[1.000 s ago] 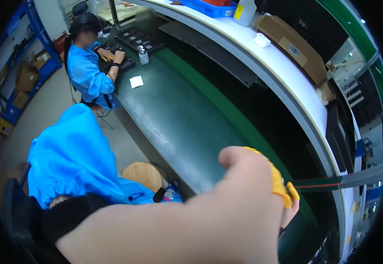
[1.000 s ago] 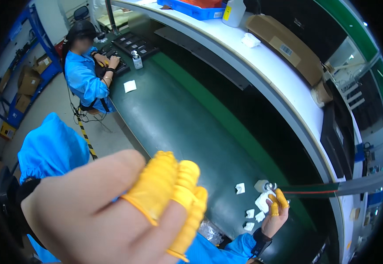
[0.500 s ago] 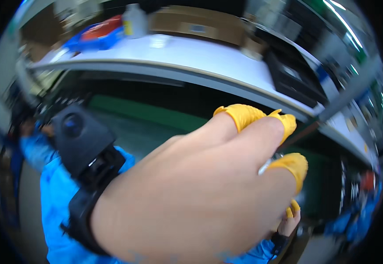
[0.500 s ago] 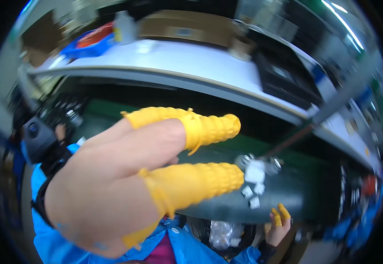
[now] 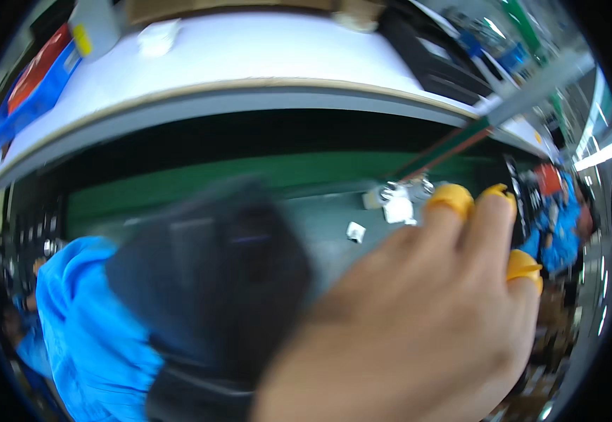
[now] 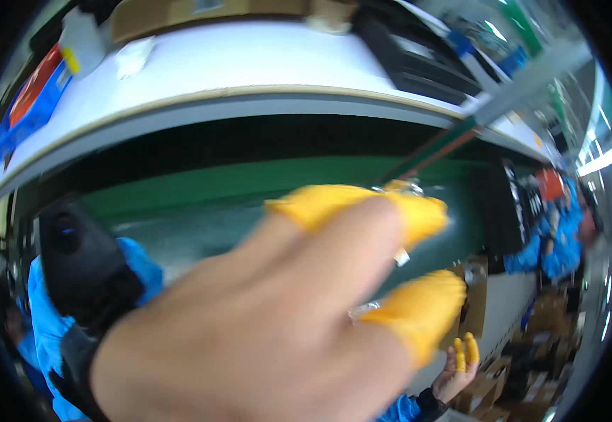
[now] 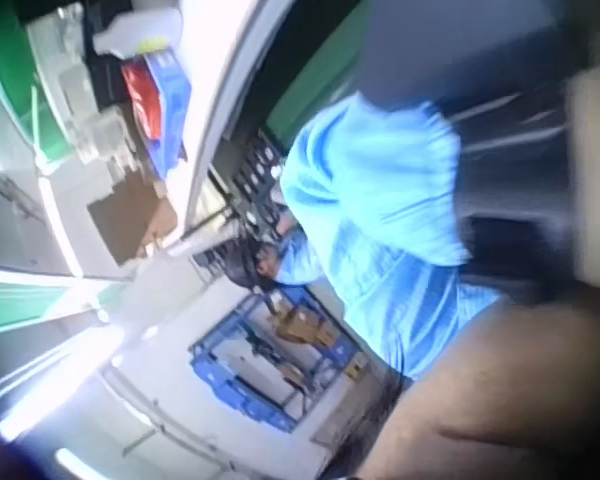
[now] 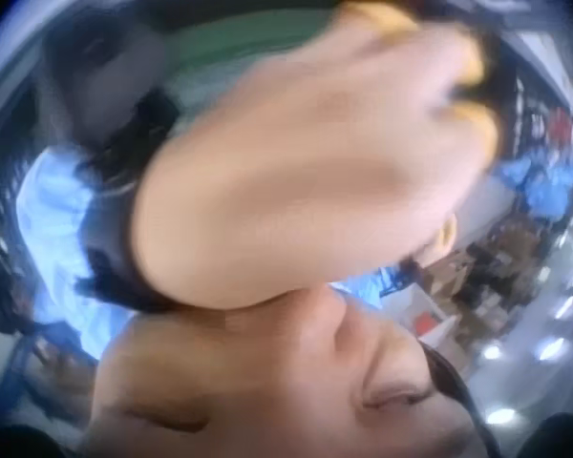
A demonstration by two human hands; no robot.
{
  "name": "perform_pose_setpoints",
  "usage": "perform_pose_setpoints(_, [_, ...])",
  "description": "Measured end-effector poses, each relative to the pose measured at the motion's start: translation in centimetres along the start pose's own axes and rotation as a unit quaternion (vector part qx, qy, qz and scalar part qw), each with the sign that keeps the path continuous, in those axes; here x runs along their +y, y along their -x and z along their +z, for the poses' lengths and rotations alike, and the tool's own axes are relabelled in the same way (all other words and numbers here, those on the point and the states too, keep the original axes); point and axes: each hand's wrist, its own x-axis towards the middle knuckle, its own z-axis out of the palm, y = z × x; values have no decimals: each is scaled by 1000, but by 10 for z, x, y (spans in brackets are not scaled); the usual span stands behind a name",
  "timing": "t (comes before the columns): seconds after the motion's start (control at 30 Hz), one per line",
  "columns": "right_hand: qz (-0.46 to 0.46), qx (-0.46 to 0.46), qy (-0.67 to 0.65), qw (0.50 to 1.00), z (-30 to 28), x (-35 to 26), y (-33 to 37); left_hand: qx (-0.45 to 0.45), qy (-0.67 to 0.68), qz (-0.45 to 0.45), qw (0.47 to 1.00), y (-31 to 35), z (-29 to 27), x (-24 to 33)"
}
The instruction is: Cleaning the camera lenses and back surfaces of smartphones on an assembly line.
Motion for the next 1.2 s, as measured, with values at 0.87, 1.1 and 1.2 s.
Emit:
perform_pose_setpoints(0.87, [116,-348,-16,930,624,202,-233,154,-185,-576,781,110,-81,-538])
perform_pose_setpoints(1.1, [28,-40,152,987,691,300,-314,265,-64,-589,761,166,-39,-560])
perform_pose_setpoints(1.2, [56,-31,138,988,673,275,-328,294,-48,-585,754,163,-35,-545])
